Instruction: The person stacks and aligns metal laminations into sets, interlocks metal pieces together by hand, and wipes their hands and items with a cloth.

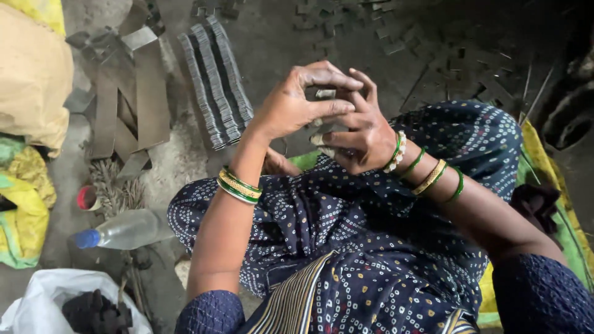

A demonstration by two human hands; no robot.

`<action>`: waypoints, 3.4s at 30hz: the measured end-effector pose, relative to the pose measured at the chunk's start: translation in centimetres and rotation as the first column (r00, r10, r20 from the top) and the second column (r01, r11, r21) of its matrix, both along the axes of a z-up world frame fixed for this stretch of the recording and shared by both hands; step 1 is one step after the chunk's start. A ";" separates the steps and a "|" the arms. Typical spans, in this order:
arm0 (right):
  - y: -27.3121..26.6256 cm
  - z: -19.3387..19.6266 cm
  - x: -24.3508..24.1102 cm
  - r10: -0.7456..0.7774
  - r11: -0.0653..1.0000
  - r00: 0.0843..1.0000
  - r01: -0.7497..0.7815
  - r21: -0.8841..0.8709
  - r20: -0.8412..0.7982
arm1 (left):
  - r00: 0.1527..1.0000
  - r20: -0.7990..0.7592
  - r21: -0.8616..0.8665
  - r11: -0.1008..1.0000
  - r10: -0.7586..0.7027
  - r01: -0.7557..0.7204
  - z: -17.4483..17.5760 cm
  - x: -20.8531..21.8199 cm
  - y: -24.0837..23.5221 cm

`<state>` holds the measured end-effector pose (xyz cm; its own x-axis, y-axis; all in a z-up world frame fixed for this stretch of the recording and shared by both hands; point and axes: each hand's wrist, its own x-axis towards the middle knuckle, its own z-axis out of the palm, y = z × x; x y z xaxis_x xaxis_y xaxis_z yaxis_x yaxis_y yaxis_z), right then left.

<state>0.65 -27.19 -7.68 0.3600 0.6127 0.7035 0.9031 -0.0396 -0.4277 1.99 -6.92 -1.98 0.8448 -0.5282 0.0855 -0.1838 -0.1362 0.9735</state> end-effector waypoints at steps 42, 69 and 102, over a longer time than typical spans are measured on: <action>-1.3 -5.1 0.8 0.044 0.997 0.985 -0.034 0.067 -0.164 | 0.942 -0.336 -0.035 0.999 0.002 -0.015 -4.0 1.6 -1.7; -1.5 -5.6 0.9 0.026 0.998 0.986 -0.016 0.062 -0.167 | 0.939 -0.345 -0.040 0.999 0.012 -0.027 -4.9 2.1 -2.1; -1.8 -5.9 0.5 0.028 0.998 0.978 -0.015 0.063 -0.209 | 0.930 -0.366 0.014 0.999 -0.030 0.037 -4.5 2.2 -2.5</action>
